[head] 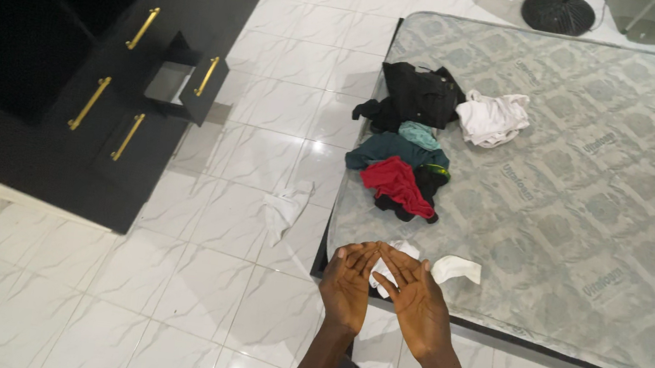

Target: The person folds a black pair of pants, a red shirt, and a dark green shirt by hand and places each item into a wardrobe drawer.

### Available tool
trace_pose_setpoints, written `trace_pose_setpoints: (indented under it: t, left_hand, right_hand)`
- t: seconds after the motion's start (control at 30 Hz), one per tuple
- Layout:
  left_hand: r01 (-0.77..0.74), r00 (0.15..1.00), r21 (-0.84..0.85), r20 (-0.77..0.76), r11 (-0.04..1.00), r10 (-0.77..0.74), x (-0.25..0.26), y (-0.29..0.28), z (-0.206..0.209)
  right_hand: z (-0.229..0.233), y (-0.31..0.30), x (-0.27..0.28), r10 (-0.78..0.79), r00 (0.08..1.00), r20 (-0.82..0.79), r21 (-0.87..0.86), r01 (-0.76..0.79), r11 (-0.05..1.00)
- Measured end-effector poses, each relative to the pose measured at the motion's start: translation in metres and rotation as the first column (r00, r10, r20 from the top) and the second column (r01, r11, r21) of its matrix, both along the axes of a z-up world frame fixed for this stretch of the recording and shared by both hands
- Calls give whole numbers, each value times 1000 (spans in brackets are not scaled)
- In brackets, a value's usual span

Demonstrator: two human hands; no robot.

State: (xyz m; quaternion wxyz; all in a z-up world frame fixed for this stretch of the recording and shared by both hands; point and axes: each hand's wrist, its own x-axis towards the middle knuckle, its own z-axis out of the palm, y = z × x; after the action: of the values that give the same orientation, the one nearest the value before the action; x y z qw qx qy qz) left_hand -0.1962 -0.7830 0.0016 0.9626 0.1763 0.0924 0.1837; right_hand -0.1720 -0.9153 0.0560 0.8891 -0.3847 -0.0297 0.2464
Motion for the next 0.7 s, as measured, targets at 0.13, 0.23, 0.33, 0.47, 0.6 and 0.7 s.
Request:
trace_pose_setpoints:
  t: [0.13,0.23,0.33,0.47,0.6,0.7]
  left_hand:
    - [16,1000,-30,-17,999,-17,28,0,-13]
    - [28,1000,-45,-1,999,-28,44,2,-21]
    - [38,999,-33,12,999,-38,65,8,-22]
    - [59,998,-45,-3,997,-59,89,16,-27]
    - [50,999,-12,8,999,-49,114,24,-29]
    - [53,999,-7,-3,999,-53,129,32,-29]
  right_hand:
    - [-8,0,23,-10,1000,-14,-7,9,1000]
    - [-15,0,38,-29,999,-27,13,29,999]
    - [-17,5,58,-29,999,-28,27,30,999]
    - [-25,13,84,-66,997,-42,61,68,996]
    - [-34,19,107,-81,995,-58,67,85,994]
    - [-41,25,123,-74,994,-82,53,79,995]
